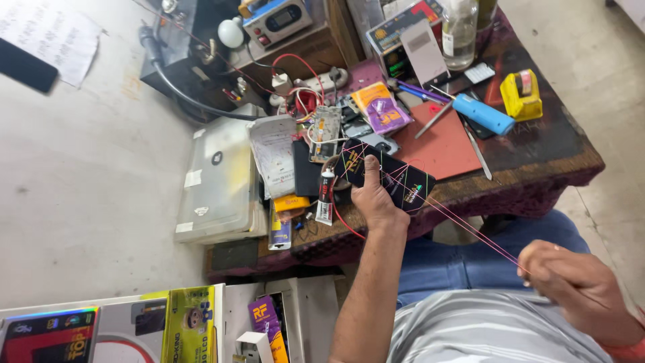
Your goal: The person sits at a cluttered repair workbench and uses a blue electric screwdriver to unscrew the back cover of a smartphone. They set the cover aside, handle the phone body, then stretch a rubber band around the phone and place it on the bench.
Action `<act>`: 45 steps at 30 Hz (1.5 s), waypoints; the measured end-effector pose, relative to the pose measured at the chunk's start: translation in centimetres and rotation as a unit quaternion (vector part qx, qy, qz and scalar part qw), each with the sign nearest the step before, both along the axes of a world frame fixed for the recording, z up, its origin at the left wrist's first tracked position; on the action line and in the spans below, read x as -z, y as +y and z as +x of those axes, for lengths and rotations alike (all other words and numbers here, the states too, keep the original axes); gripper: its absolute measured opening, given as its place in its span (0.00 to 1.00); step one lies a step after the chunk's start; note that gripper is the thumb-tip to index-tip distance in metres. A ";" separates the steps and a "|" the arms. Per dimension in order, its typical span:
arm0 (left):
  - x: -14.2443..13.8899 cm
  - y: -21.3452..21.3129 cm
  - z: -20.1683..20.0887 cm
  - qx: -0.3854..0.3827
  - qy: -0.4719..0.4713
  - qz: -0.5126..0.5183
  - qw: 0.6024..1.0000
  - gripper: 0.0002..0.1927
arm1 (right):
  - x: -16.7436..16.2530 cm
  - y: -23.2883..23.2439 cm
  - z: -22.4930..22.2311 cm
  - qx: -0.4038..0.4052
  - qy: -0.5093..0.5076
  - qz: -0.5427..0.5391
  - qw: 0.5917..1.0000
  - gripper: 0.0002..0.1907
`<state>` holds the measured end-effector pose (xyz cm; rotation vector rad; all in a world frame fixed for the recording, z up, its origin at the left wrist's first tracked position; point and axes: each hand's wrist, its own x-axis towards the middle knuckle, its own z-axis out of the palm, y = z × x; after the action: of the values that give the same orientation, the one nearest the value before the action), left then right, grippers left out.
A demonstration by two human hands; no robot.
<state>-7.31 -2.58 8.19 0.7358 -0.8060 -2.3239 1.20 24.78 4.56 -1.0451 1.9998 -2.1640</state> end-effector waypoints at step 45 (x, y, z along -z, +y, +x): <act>6.9 7.2 6.4 0.467 -0.013 -0.155 0.871 0.20 | 4.7 1.1 -7.3 0.003 -0.314 -0.094 0.945 0.10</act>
<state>-0.88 4.63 1.27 0.2267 -1.8008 -2.8547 -6.10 25.84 -0.18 -0.2754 1.5242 -2.3206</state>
